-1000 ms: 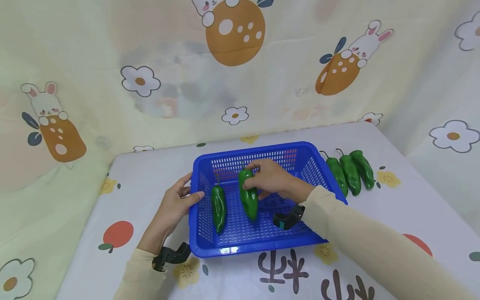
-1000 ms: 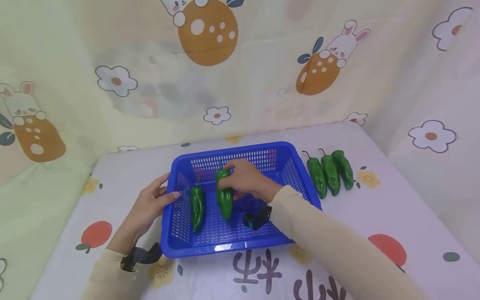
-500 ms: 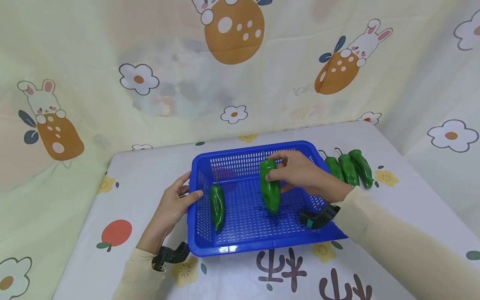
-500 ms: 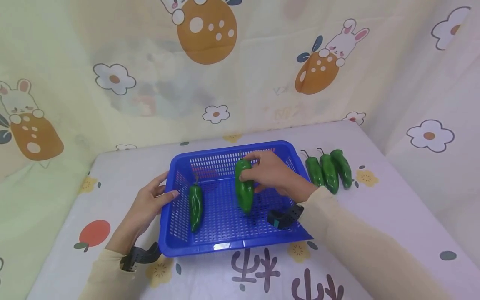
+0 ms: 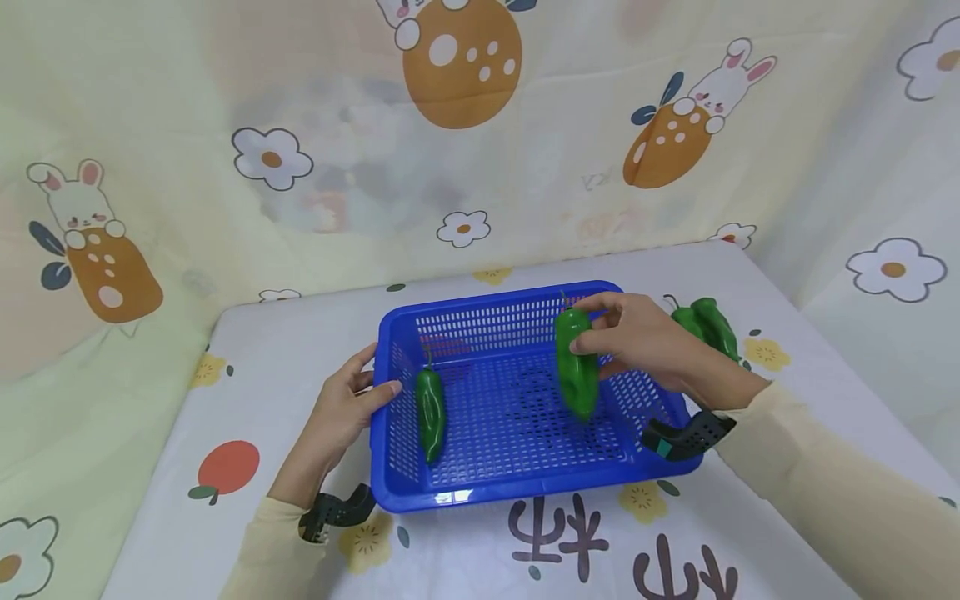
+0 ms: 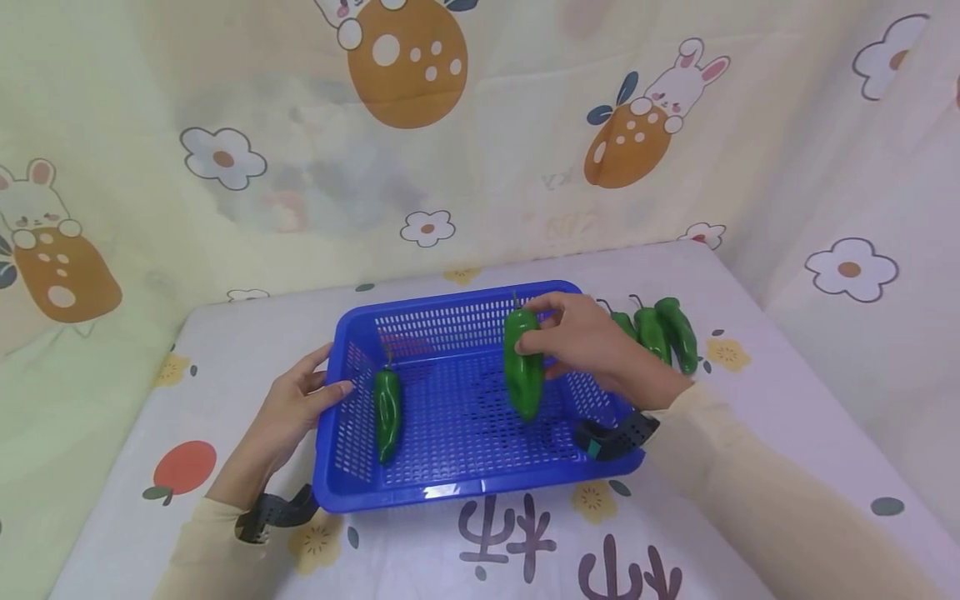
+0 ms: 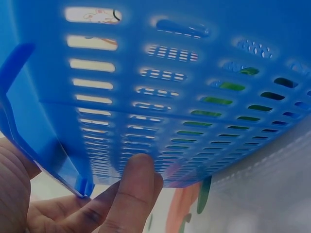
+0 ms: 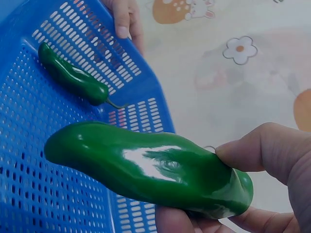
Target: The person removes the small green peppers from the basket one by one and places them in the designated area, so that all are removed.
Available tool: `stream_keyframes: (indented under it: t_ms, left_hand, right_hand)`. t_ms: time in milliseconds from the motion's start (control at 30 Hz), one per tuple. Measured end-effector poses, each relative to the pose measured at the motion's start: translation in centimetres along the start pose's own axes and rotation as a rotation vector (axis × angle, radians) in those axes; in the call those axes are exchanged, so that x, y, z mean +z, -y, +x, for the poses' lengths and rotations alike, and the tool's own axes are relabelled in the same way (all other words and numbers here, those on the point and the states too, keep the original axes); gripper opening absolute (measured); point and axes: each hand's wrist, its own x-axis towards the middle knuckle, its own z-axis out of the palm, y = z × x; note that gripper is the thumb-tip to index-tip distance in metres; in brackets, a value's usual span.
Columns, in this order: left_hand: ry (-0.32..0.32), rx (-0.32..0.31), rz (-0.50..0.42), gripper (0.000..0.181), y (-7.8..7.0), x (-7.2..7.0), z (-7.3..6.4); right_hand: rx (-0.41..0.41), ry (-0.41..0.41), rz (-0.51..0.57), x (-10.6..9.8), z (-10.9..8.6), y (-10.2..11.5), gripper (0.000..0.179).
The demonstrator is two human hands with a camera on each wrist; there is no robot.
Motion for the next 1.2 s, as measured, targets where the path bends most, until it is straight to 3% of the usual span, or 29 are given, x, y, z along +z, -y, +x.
stream_keyframes:
  t_ms: [1200]
  left_hand:
    - [0.003,0.013,-0.004,0.074,-0.1,0.1,-0.2]
  right_hand:
    - [0.011,-0.178,-0.148,-6.1,-4.6,-4.0,0.064]
